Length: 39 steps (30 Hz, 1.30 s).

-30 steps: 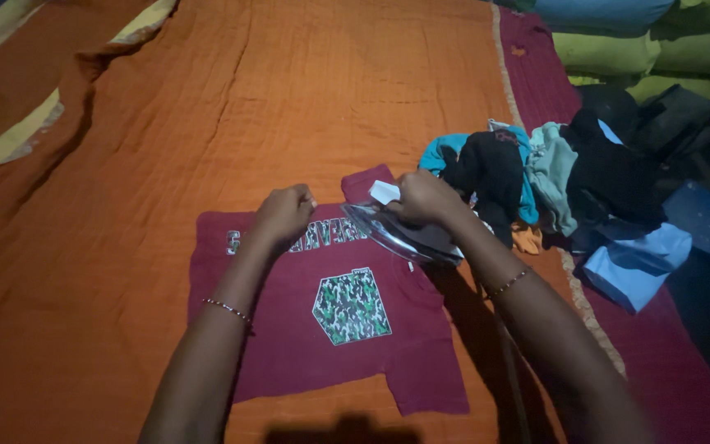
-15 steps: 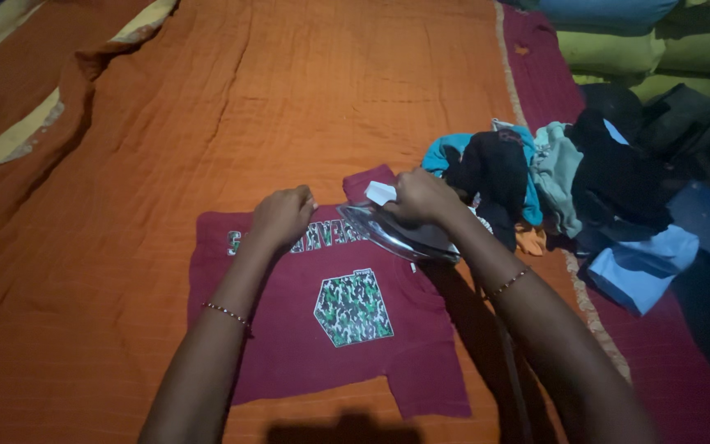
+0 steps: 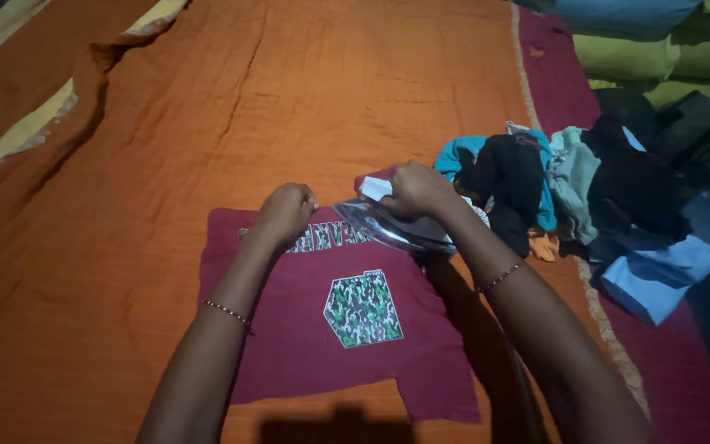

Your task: The person irons a maroon t-shirt laid on an orange bedsheet. They smooth the fabric with one hand while moving the iron with the other, covering the front and sleeves of the shirt.

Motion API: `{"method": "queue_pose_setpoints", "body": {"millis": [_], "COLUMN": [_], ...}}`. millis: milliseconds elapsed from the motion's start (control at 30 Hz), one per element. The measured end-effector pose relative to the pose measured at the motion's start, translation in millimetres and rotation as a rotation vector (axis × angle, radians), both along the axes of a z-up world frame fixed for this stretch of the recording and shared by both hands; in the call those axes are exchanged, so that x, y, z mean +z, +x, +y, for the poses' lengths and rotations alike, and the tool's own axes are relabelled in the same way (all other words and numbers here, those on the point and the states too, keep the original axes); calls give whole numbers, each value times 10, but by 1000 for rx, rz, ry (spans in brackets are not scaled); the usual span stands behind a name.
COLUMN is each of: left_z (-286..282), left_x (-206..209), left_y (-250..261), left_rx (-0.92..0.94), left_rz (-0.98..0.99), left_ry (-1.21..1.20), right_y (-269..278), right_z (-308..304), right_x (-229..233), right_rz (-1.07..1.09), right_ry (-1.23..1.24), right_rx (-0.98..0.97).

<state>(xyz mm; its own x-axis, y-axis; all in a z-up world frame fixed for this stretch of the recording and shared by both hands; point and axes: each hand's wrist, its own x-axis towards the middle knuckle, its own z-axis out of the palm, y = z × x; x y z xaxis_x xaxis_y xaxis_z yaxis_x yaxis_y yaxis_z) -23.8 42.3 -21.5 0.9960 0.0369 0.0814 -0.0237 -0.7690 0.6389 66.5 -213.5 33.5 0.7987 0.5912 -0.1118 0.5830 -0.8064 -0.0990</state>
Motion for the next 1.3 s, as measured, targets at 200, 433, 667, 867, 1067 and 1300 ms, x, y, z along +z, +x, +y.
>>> {"method": "queue_pose_setpoints", "body": {"millis": [200,433,667,867,1067,1300], "left_z": [71,23,126,190,217,633], "left_x": [190,218,30,-43,29,165], "left_y": [-101,-95,-61,-48,-105,-245], "left_rx": [-23,26,15,24,19,20], "left_rz": [86,107,25,-26,-49,108], "left_ry": [62,141,342,319,273,201], "right_y": [16,9,-1,-30,-63,-102], "right_z": [-1,42,232,275,420,567], "right_x": [-13,-42,-20,104,95,237], "right_rz": [-16,12,-55,119,-52,80], "right_ry": [20,-18,26,-184,89,53], "right_rx": [108,152,48,79,215,158]}}
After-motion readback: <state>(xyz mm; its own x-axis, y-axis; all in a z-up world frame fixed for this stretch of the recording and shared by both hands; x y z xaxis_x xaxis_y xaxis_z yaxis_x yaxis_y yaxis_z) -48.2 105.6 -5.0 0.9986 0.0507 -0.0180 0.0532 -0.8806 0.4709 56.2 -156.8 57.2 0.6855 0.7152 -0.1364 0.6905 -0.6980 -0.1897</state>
